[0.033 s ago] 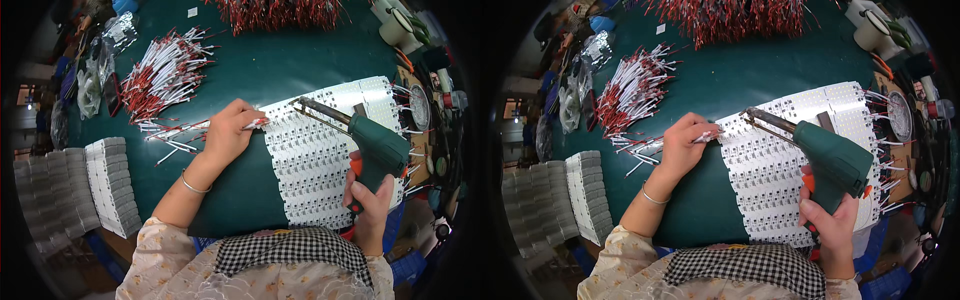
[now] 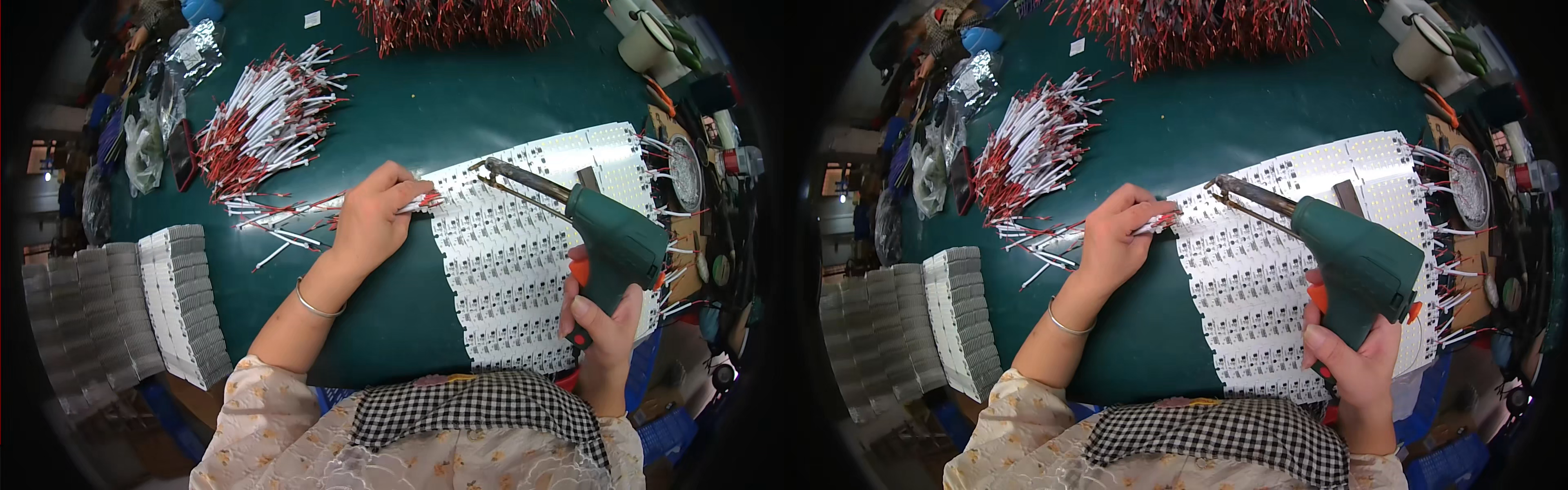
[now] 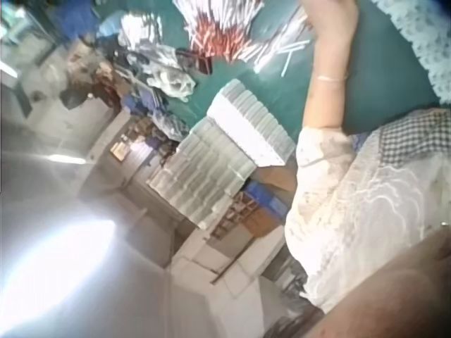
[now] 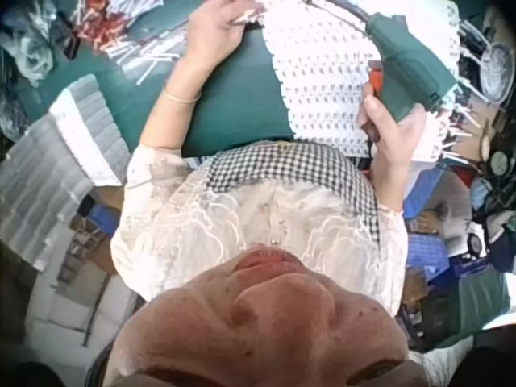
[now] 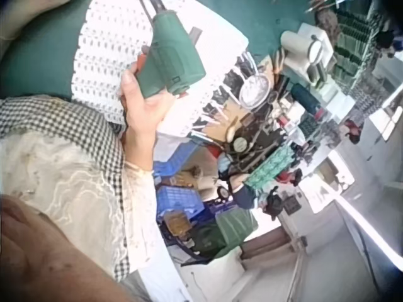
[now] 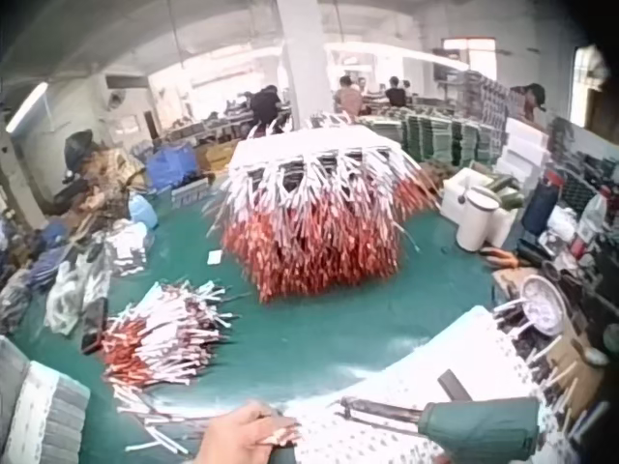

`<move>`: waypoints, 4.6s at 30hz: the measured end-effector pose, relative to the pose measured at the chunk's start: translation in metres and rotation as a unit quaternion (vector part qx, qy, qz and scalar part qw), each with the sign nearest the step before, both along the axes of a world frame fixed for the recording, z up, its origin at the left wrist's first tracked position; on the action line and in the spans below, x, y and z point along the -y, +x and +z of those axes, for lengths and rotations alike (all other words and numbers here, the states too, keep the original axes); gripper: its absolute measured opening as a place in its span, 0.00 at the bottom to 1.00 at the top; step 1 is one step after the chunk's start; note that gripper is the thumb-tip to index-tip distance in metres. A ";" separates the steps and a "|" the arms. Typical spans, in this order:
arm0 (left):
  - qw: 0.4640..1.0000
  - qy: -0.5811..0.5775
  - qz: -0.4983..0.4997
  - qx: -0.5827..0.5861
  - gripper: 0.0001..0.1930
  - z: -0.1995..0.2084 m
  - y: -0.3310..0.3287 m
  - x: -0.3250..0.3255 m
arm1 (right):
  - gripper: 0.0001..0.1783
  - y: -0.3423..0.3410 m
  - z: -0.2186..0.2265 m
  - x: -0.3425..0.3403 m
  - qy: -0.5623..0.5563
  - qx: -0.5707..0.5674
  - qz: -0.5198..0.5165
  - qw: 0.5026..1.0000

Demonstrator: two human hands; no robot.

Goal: The person positions an LED panel sheet on the workbench, gathers wire connectors from a pile, and solders the wires onto the LED boards using a soldering gun.

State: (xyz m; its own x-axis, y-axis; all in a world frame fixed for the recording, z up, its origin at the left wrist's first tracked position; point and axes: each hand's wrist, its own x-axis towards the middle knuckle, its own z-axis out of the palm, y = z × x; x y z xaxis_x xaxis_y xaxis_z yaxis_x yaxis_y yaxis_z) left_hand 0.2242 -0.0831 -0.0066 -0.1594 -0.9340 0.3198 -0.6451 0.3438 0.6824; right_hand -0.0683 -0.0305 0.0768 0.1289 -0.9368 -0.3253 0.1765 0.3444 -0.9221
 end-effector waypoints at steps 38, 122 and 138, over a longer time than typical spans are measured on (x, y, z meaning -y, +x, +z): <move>0.987 -0.139 -0.002 0.075 0.21 -0.013 -0.014 -0.003 | 0.23 0.019 -0.021 -0.003 -0.014 -0.064 0.084 0.994; 0.996 -0.002 0.046 -0.075 0.03 0.021 0.003 -0.001 | 0.39 -0.042 0.026 0.016 -0.109 -0.061 0.009 0.992; 0.992 -0.081 -0.043 0.086 0.21 -0.005 -0.013 0.011 | 0.32 -0.011 0.000 0.004 0.003 -0.026 0.002 1.000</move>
